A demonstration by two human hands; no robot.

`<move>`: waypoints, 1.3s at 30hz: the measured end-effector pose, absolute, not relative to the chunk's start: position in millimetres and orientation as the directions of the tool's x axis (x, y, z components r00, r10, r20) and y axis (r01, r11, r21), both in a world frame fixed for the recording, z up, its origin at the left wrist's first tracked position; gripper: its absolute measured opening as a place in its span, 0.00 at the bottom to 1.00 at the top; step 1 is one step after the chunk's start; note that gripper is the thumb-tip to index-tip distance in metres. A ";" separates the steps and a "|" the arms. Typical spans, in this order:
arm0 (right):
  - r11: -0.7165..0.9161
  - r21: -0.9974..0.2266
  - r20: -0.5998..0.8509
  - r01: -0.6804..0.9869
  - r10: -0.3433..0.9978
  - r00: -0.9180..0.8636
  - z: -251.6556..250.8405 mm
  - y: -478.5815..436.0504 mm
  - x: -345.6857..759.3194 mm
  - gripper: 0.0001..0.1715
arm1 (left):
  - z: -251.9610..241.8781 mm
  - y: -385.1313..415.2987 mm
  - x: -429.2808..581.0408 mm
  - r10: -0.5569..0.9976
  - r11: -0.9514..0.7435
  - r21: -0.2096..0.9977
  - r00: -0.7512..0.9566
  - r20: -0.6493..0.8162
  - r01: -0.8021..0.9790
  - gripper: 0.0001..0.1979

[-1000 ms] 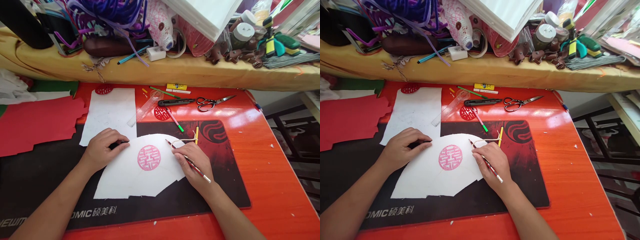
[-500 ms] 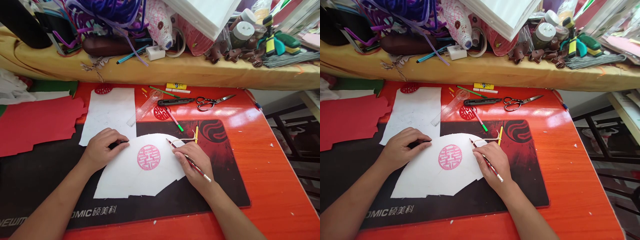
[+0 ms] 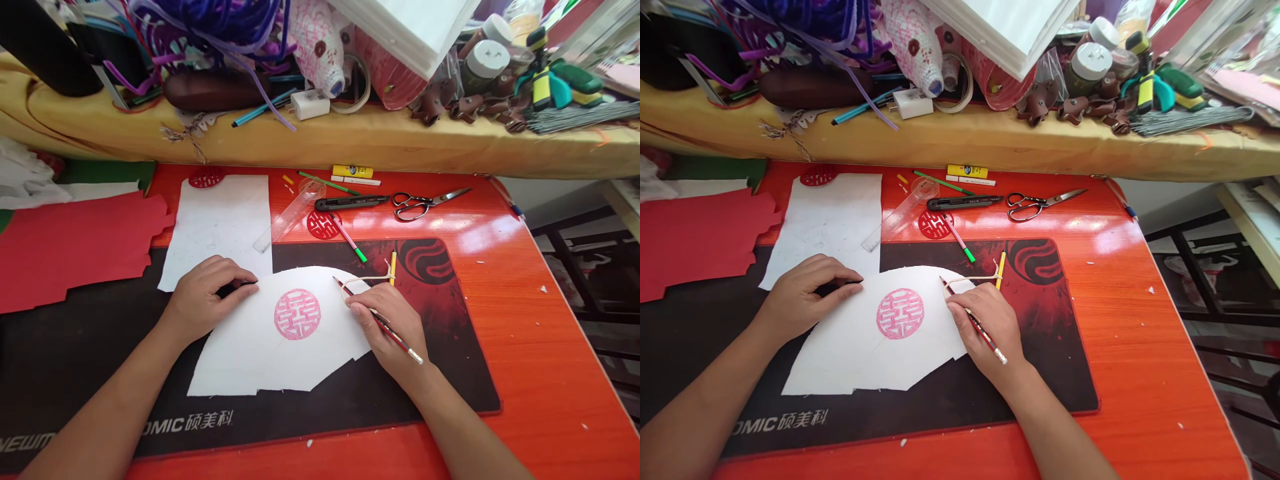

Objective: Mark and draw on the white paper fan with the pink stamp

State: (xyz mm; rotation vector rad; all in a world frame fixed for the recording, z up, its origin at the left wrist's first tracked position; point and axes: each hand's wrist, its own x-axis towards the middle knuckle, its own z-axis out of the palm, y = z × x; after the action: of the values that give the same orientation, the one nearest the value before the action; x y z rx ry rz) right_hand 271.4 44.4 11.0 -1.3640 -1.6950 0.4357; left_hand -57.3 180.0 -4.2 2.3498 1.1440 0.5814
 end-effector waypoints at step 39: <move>0.327 -0.736 0.418 0.592 0.908 0.018 10.2 41.9 273.1 0.09 | -2.4 180.0 -55.8 0.811 -0.544 0.567 0.560 0.169 0.618 0.12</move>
State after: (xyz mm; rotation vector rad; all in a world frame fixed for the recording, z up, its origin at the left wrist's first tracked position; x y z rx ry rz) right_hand 273.1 41.9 10.2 -1.3665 -1.6768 0.4328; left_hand -55.8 180.0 -2.4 2.3479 1.1532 0.5814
